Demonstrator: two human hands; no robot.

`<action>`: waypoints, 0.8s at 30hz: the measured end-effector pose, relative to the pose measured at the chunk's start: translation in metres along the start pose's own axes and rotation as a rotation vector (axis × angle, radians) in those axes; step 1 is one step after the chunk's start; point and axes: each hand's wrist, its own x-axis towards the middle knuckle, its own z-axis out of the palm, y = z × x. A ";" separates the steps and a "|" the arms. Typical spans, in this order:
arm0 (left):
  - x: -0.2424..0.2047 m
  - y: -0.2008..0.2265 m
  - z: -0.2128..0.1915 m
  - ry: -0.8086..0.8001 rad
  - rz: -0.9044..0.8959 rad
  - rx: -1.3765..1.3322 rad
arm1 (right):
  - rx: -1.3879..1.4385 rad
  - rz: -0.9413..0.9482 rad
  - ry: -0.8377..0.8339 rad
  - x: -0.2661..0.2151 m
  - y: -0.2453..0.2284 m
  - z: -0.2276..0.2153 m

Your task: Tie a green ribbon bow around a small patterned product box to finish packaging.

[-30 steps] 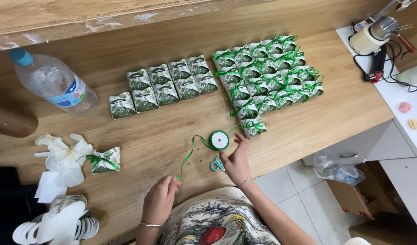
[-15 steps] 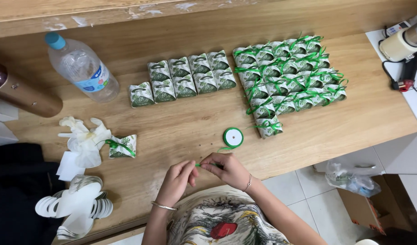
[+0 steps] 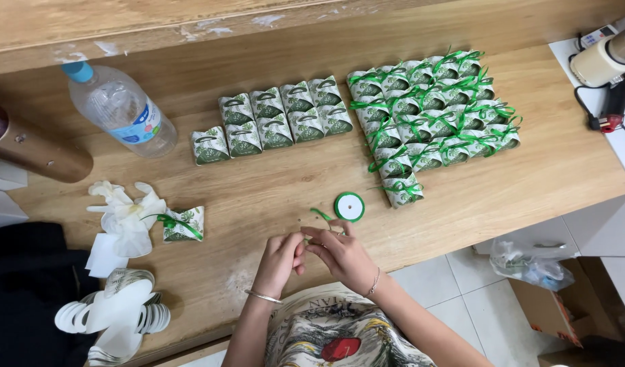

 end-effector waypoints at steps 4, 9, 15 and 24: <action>0.016 0.005 0.010 -0.084 0.048 0.002 | 0.243 0.197 0.036 -0.009 0.012 0.000; 0.050 0.064 0.044 0.038 0.228 0.495 | 0.647 0.845 0.155 -0.023 0.045 -0.014; 0.196 0.068 0.073 0.106 0.559 1.310 | 0.907 1.033 0.295 -0.048 0.074 -0.040; 0.398 0.026 0.071 0.356 0.767 1.680 | 0.840 1.114 0.331 -0.078 0.099 -0.050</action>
